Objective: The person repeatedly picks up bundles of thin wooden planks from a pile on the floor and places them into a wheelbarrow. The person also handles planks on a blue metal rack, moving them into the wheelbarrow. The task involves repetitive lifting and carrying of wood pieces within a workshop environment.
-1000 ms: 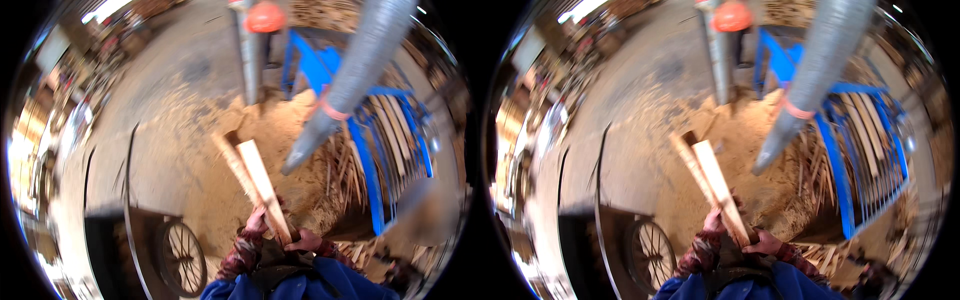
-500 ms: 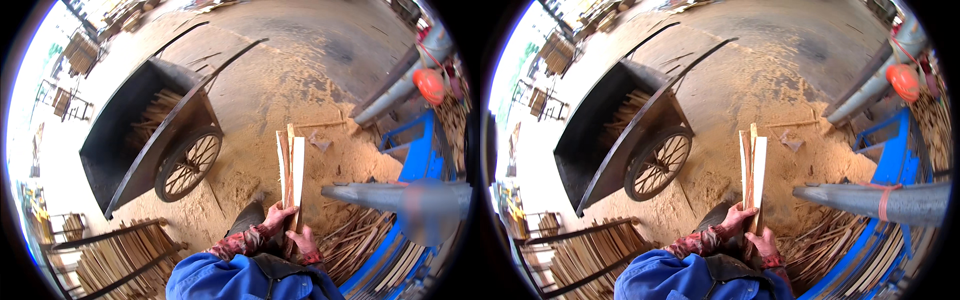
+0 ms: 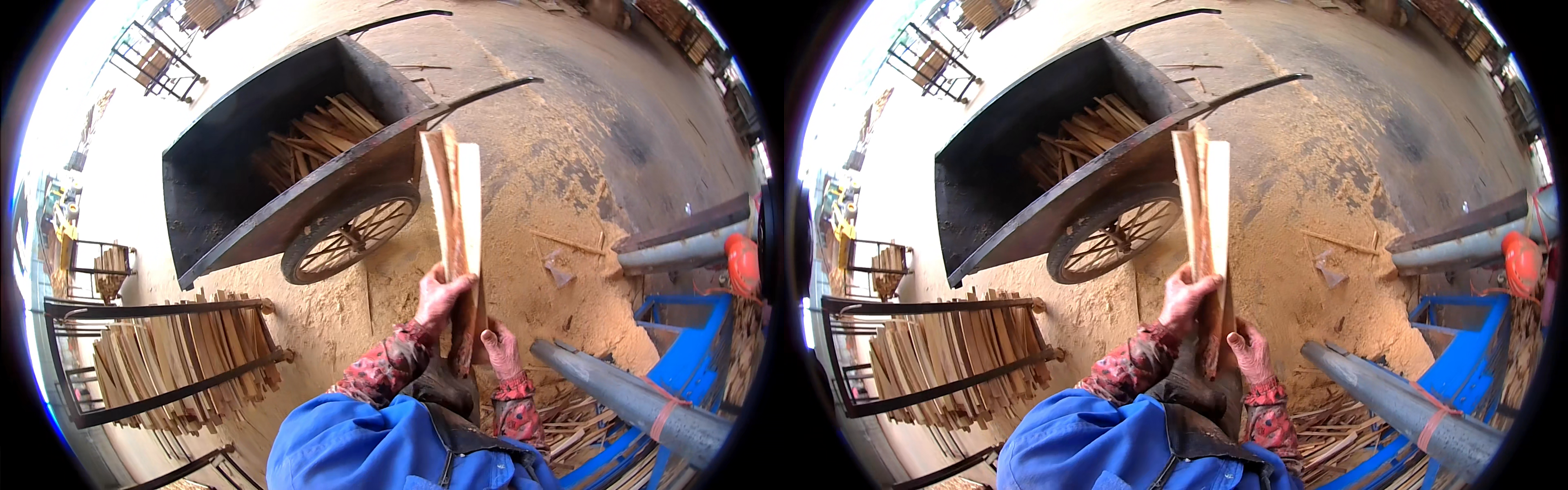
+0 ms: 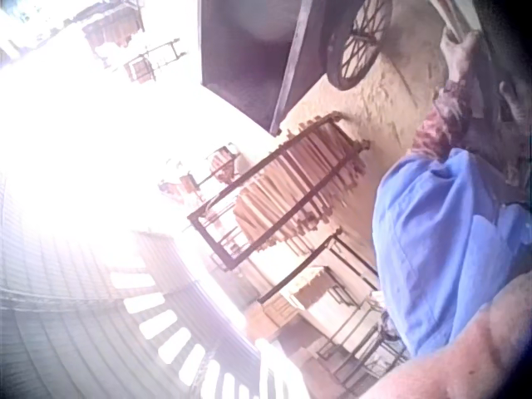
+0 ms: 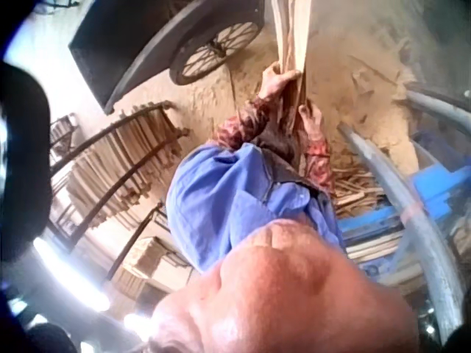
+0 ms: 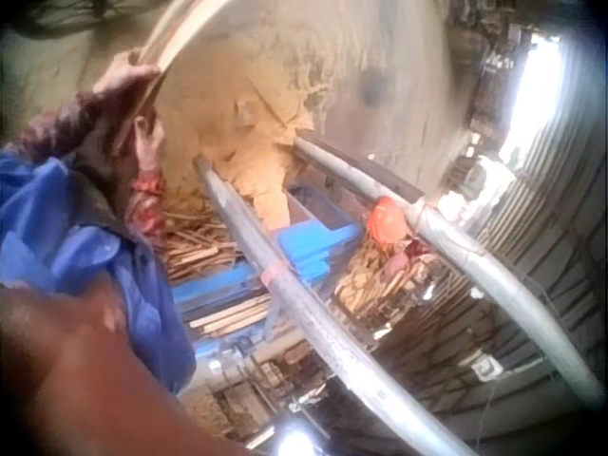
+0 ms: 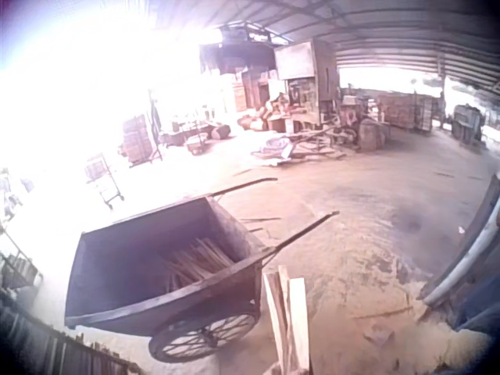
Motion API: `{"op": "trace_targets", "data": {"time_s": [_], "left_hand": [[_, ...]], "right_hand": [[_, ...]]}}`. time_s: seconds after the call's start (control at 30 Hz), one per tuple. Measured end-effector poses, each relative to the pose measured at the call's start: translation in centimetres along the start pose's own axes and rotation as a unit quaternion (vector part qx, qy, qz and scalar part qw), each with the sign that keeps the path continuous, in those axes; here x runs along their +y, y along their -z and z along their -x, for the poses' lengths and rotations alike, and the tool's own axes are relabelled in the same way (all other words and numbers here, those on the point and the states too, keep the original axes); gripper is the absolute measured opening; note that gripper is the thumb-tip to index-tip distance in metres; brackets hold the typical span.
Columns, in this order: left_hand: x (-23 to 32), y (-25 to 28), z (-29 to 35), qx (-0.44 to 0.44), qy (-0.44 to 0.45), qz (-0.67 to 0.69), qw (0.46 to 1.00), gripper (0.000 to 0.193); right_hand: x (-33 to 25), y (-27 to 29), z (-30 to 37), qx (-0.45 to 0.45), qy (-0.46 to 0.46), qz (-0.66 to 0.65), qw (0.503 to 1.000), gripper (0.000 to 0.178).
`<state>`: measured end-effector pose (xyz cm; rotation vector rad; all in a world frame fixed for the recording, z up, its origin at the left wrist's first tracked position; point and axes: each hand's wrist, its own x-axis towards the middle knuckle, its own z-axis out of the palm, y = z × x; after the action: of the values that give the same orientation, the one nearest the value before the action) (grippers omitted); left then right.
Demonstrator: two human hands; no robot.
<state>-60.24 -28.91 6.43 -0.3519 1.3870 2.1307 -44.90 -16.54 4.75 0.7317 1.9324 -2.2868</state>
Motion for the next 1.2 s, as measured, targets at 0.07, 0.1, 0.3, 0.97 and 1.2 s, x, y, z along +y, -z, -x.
{"op": "trace_targets", "data": {"time_s": [0.07, 0.1, 0.3, 0.97, 1.2], "left_hand": [[3.9, 2.1, -0.9, 0.037, -0.058, -0.007, 0.998, 0.037], [5.8, 3.5, -1.6, 0.062, -0.084, -0.017, 0.994, 0.037], [21.5, 13.8, -8.3, 0.127, -0.226, -0.062, 0.964, 0.026], [-12.8, 18.6, -6.4, -0.001, 0.331, -0.266, 0.905, 0.030], [-16.5, 6.8, -9.5, -0.124, 0.309, -0.411, 0.849, 0.027]], "right_hand": [[0.9, -0.4, -1.1, -0.019, -0.053, -0.032, 0.998, 0.062], [0.6, -1.1, -1.5, -0.032, -0.067, -0.068, 0.995, 0.057], [7.0, -0.1, -1.7, -0.014, -0.153, -0.008, 0.988, 0.051], [18.1, 5.7, 9.4, 0.246, -0.163, 0.135, 0.946, 0.033], [20.3, 7.6, 14.1, 0.349, -0.161, 0.070, 0.921, 0.034]]}}
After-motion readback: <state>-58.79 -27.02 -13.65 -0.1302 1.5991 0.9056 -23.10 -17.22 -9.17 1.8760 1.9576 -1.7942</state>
